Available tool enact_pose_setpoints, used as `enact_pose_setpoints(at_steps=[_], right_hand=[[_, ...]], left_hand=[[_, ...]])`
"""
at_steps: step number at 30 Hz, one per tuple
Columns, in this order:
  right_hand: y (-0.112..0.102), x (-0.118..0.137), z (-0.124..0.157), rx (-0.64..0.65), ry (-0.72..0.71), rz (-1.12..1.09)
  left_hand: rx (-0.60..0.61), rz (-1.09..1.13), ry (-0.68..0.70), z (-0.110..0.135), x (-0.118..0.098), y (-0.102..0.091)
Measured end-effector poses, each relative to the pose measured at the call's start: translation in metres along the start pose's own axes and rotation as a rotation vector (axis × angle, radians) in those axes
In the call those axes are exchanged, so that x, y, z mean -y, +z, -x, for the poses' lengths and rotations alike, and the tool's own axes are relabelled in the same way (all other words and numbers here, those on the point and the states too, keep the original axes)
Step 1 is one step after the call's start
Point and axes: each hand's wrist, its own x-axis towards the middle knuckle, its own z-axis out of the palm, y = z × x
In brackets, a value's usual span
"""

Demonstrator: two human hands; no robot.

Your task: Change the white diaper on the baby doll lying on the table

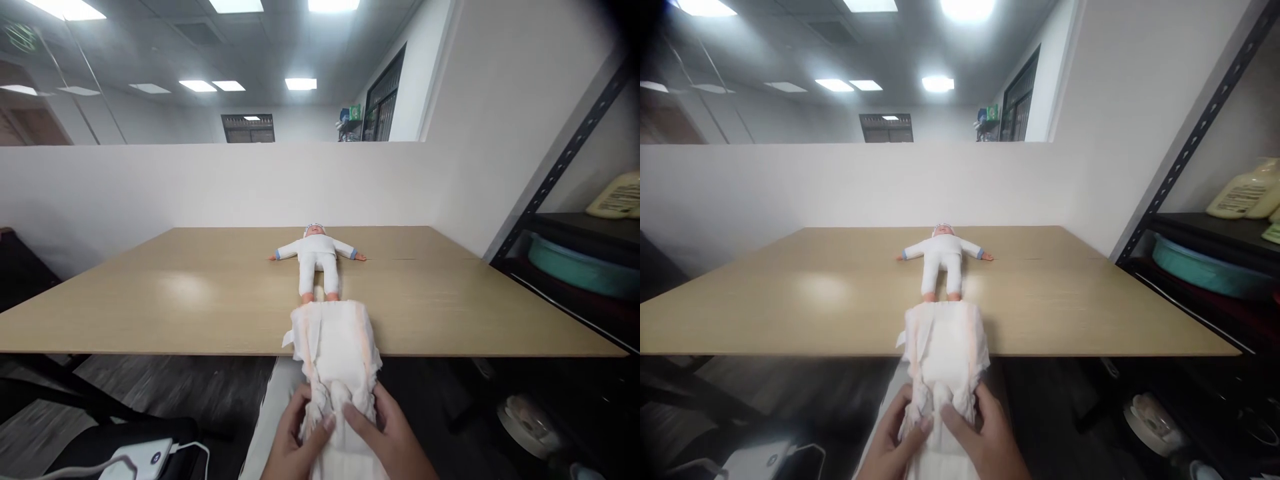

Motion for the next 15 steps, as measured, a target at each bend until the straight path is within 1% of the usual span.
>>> enact_pose_setpoints(at_steps=[2, 5, 8, 10, 12, 15], right_hand=[[0.009, 0.008, -0.017, 0.092, -0.060, -0.013], [0.012, 0.007, -0.039, 0.147, -0.146, 0.019], [0.008, -0.006, -0.056, 0.111, -0.138, 0.090], [0.002, -0.015, -0.066, 0.062, -0.122, 0.121], [-0.006, -0.023, -0.074, -0.003, -0.117, 0.149], [-0.023, -0.031, -0.080, -0.088, -0.124, 0.252]], left_hand=[[-0.047, 0.057, -0.021, -0.009, -0.006, -0.001], [-0.127, 0.034, -0.045, -0.021, -0.009, -0.005], [-0.187, -0.023, -0.083, -0.029, -0.005, -0.011], [-0.192, -0.049, -0.103, -0.033, 0.001, -0.015], [-0.189, -0.057, -0.109, -0.037, 0.011, -0.020], [-0.199, -0.063, -0.105, -0.041, 0.035, -0.026]])
